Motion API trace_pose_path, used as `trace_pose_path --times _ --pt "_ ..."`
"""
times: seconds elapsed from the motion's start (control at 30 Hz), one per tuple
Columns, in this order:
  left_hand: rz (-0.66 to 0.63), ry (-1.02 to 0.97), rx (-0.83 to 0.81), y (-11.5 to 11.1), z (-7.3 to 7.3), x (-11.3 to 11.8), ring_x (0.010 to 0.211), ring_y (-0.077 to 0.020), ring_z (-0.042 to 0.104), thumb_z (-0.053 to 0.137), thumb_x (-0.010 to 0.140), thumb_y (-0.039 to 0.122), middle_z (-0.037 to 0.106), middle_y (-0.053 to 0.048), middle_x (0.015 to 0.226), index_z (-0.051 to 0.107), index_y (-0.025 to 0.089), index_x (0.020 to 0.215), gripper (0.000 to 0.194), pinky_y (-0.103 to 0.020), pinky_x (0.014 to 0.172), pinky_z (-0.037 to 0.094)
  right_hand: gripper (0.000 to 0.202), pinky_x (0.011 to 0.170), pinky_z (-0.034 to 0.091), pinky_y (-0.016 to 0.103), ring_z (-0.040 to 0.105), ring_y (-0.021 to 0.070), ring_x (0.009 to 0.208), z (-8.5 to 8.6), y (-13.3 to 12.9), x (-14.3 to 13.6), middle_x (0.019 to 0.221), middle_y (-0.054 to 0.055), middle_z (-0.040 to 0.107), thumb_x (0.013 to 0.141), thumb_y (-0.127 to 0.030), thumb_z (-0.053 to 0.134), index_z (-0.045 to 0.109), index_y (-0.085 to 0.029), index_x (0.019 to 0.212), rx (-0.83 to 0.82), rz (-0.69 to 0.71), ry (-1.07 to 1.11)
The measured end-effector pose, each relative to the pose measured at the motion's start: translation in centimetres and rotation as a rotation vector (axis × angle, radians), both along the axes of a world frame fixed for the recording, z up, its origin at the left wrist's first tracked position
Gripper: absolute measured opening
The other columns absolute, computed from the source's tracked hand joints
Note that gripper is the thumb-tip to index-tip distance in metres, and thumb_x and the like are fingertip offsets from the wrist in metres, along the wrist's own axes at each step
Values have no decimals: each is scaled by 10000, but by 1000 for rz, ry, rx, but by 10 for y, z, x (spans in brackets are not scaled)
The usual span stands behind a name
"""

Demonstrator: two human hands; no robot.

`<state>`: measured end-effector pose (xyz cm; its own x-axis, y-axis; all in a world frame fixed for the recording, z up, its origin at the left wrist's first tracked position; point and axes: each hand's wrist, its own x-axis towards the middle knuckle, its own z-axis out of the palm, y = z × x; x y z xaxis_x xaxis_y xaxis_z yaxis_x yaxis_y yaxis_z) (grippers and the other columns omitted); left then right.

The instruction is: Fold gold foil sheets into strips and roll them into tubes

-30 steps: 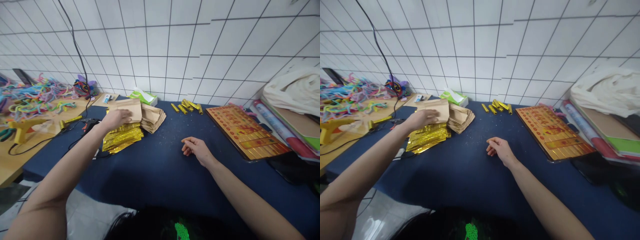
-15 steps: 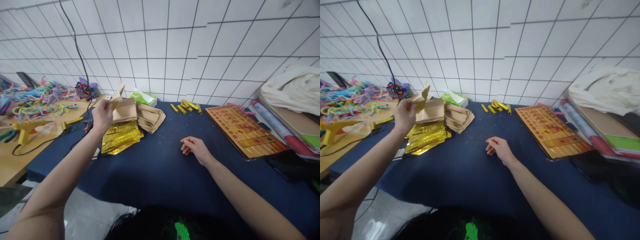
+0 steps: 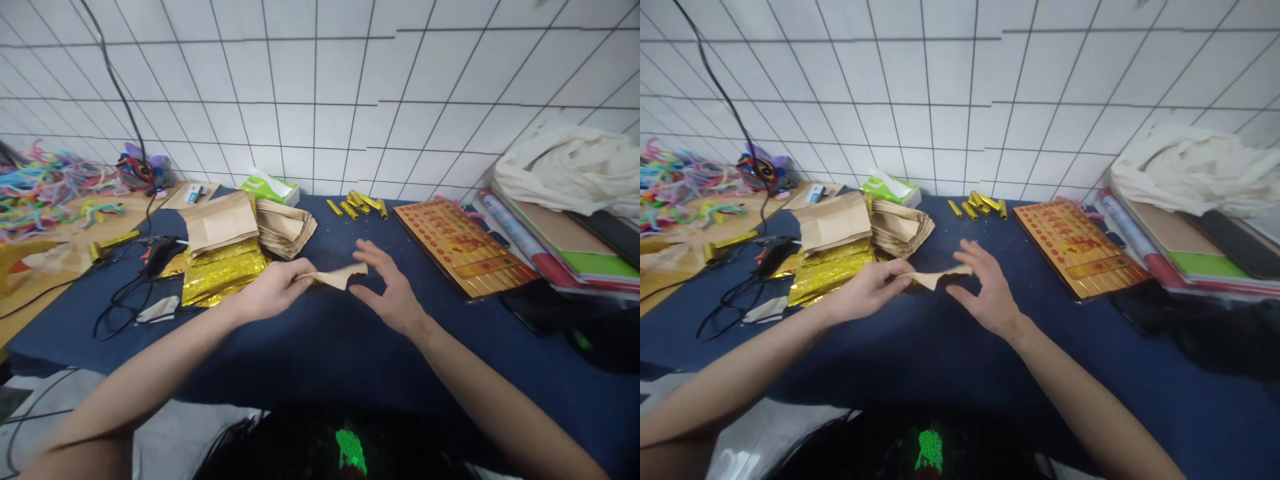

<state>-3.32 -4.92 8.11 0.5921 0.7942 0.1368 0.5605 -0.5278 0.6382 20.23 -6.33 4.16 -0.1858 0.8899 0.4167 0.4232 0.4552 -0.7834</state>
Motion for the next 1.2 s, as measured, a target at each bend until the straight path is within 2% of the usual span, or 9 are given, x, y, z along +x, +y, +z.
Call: trace_pose_path --times 0.13,0.23,0.43,0.53,0.7,0.87,0.97,1.1,1.2 --pt "-123 -112 -226 21 4 18 519 -95 458 422 855 317 494 35 603 541 174 816 190 -202 480 356 186 665 478 307 606 169 679 3 -8 5 707 8 644 786 -365 558 630 -198 747 -410 40 177" --pt "-117 -56 -175 38 -2 31 563 -112 502 434 844 305 538 24 639 558 178 833 177 -219 517 389 183 573 462 271 569 136 573 -8 -7 9 639 -12 620 743 -365 601 614 -184 719 -559 -24 380" --pt "-108 153 560 36 -12 46 772 -167 584 399 853 178 626 -64 833 603 164 922 216 -301 709 458 154 882 437 374 598 207 953 -22 8 31 996 31 676 762 -289 573 692 -224 835 -146 -173 222" --pt "-210 159 749 18 -29 49 885 -187 595 409 856 150 639 -94 994 595 157 967 216 -328 758 474 196 998 354 430 506 219 1145 -31 15 46 1131 20 639 768 -244 539 709 -268 862 -31 -156 30" --pt "-272 133 759 -5 -54 54 964 -188 613 446 828 96 651 -101 1046 603 131 946 199 -312 842 491 274 947 404 457 544 228 1079 -38 11 58 1088 21 660 799 -215 467 720 -293 870 12 -168 -202" --pt "-129 -97 819 1 -34 58 1114 -198 552 450 847 113 597 -102 1191 589 177 999 217 -346 911 472 256 826 486 385 600 196 930 -20 5 52 1065 40 649 837 -240 478 704 -306 940 181 -310 -118" --pt "-196 -164 810 4 -33 56 1220 -204 456 472 843 118 539 -96 1271 580 200 1023 225 -387 985 416 274 890 469 383 581 191 1028 -17 4 52 1195 29 590 859 -235 460 677 -316 1006 261 -269 -52" --pt "-337 -36 730 -4 -59 51 1257 -214 408 470 834 103 516 -123 1290 583 173 1038 243 -400 1018 377 303 993 377 454 437 223 1228 -33 6 63 1362 -2 452 836 -162 460 689 -315 962 331 -185 -278" --pt "-375 174 548 -9 -74 51 1242 -239 426 469 842 141 512 -133 1291 607 159 1000 211 -424 1012 372 342 1002 339 512 420 250 1243 -47 9 72 1296 32 525 806 -96 451 704 -293 925 215 -81 -589"
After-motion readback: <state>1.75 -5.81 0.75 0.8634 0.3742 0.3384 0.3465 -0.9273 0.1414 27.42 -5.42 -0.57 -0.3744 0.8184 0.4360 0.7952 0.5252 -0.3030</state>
